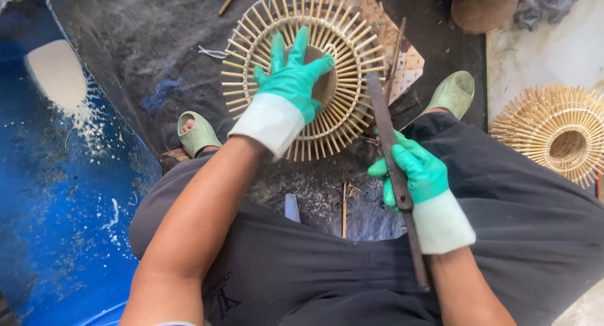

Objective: The person uses a metal file to smooth and trim the edges of a circular bamboo frame. They rotate the frame by hand, filing the ends of the slats before setting the tool down to inspect the piece.

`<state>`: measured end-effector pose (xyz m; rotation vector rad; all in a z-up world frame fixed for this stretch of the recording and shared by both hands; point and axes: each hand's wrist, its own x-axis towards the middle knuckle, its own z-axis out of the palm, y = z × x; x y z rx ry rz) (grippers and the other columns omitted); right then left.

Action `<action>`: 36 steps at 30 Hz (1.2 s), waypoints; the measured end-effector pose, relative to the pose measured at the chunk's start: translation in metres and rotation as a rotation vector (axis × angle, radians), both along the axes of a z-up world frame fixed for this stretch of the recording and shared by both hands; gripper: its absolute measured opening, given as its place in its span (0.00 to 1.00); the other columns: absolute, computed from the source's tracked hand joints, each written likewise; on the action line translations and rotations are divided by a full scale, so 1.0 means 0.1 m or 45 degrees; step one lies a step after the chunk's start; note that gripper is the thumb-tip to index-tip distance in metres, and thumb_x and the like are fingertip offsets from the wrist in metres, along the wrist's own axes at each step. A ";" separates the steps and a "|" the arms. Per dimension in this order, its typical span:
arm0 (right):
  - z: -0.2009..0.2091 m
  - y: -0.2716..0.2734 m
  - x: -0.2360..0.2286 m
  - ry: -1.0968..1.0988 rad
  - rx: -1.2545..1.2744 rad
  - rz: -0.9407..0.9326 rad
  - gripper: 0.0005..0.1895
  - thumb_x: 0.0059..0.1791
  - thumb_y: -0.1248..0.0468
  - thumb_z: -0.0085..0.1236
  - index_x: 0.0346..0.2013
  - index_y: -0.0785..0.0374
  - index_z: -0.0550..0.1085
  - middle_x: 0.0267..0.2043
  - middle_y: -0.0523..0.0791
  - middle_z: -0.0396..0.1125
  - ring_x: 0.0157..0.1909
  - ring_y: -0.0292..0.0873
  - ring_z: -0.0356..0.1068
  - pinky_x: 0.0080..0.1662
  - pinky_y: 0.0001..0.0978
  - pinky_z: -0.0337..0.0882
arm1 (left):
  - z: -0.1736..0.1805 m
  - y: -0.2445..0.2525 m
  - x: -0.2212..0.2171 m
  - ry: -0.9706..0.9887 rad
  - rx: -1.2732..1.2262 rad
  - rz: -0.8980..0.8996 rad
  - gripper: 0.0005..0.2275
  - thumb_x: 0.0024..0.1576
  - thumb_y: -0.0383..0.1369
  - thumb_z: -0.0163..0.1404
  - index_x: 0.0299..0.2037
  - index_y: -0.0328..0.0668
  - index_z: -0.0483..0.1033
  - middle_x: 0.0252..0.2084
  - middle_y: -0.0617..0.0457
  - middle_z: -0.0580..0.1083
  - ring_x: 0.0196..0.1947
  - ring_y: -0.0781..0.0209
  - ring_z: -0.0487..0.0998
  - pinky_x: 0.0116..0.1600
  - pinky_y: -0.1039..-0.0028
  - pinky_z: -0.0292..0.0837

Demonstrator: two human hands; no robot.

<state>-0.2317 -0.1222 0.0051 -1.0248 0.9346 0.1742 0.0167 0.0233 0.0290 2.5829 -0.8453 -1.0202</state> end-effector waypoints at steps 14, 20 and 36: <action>0.65 -0.40 -0.07 -0.211 -0.324 -0.217 0.26 0.59 0.59 0.50 0.71 0.61 0.67 0.34 0.52 0.73 0.18 0.42 0.66 0.20 0.31 0.66 | -0.34 0.26 0.01 -0.188 -0.087 -0.111 0.44 0.52 0.47 0.62 0.76 0.58 0.48 0.79 0.47 0.33 0.78 0.41 0.30 0.74 0.36 0.33; 1.36 -0.28 0.16 -0.289 -0.730 -0.205 0.26 0.61 0.57 0.48 0.73 0.62 0.66 0.38 0.51 0.72 0.20 0.41 0.64 0.22 0.30 0.63 | -0.38 0.29 0.07 -0.230 -0.038 -0.227 0.47 0.49 0.51 0.62 0.77 0.61 0.46 0.80 0.50 0.33 0.79 0.43 0.31 0.77 0.40 0.33; 1.36 -0.23 0.59 -0.375 -0.712 0.387 0.15 0.59 0.66 0.51 0.58 0.66 0.75 0.53 0.47 0.74 0.53 0.37 0.75 0.58 0.27 0.74 | -0.28 -0.04 0.08 -0.079 0.081 0.062 0.45 0.46 0.38 0.67 0.73 0.78 0.52 0.79 0.44 0.38 0.74 0.25 0.43 0.72 0.52 0.56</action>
